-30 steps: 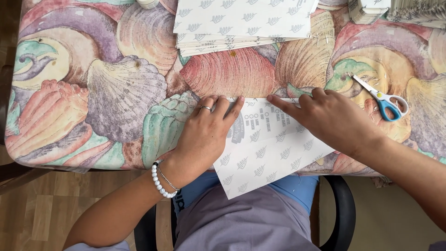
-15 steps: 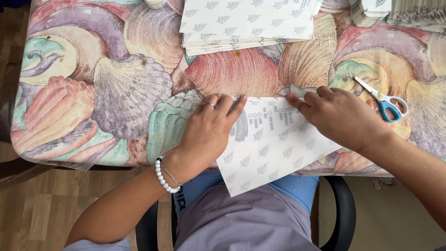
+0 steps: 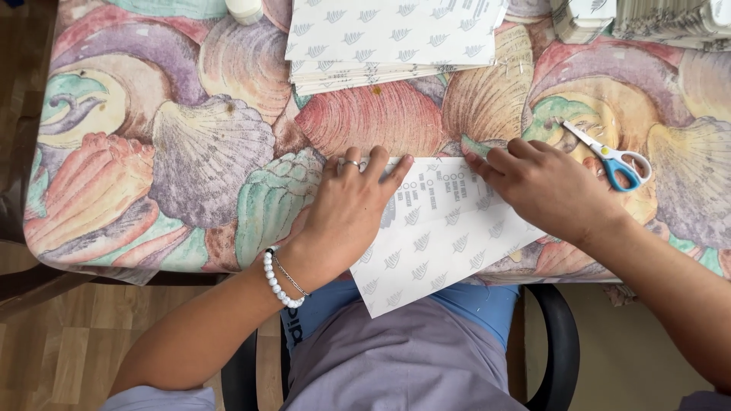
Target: Folding pre-printed paper sheets into bags on a table with a patterned cloth.
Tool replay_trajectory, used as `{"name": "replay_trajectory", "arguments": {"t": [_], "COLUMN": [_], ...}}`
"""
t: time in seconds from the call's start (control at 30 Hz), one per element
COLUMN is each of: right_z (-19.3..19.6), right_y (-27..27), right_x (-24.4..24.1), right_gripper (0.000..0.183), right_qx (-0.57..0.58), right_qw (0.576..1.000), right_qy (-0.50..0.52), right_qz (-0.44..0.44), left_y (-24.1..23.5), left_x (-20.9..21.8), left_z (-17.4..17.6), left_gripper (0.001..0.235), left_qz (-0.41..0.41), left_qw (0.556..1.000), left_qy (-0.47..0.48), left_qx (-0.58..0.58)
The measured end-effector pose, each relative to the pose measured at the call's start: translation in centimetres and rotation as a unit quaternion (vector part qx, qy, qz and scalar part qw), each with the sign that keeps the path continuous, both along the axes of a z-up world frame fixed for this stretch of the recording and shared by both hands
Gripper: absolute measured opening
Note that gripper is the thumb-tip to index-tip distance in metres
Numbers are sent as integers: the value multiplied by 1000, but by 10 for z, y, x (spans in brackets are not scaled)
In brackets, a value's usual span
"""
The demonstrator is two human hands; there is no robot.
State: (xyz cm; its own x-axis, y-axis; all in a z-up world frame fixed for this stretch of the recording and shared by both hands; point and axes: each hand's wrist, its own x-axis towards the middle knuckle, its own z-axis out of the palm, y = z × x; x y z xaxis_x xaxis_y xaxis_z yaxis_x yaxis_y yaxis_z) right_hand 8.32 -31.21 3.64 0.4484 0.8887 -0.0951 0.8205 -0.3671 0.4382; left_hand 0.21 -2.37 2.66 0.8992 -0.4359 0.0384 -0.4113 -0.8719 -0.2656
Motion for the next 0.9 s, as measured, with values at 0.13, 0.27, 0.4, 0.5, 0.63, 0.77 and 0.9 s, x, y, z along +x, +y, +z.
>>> {"name": "replay_trajectory", "arguments": {"t": [0.13,0.27,0.4,0.5,0.63,0.77,0.9], "right_z": [-5,4,15,15,8,11,15], "right_y": [-4,0,4,-1,-6,-4,-3], "right_x": [1,0,-4,-2,0,0,-5], "right_gripper": [49,17,13,11,12,10,8], "right_qx": [34,71,78,89,72,70,84], "right_qw": [999,997,997,996,997,998,996], "right_qy": [-18,-7,-28,-13,1,0,1], "right_qz": [9,4,1,-5,-10,-9,-3], "left_y": [-7,-5,7,11,-5,-22,-35], "left_x": [-3,-1,-10,-11,4,15,14], "left_z": [-6,-4,-5,-15,-1,5,-10], "left_gripper": [58,50,44,45,32,53,50], "left_qz": [-2,-7,-14,-3,-4,-103,-104], "left_qw": [997,997,992,991,991,981,982], "left_qy": [-80,-52,-59,-86,-53,-46,-35], "left_qx": [2,-58,-114,-100,-119,-156,-154]}}
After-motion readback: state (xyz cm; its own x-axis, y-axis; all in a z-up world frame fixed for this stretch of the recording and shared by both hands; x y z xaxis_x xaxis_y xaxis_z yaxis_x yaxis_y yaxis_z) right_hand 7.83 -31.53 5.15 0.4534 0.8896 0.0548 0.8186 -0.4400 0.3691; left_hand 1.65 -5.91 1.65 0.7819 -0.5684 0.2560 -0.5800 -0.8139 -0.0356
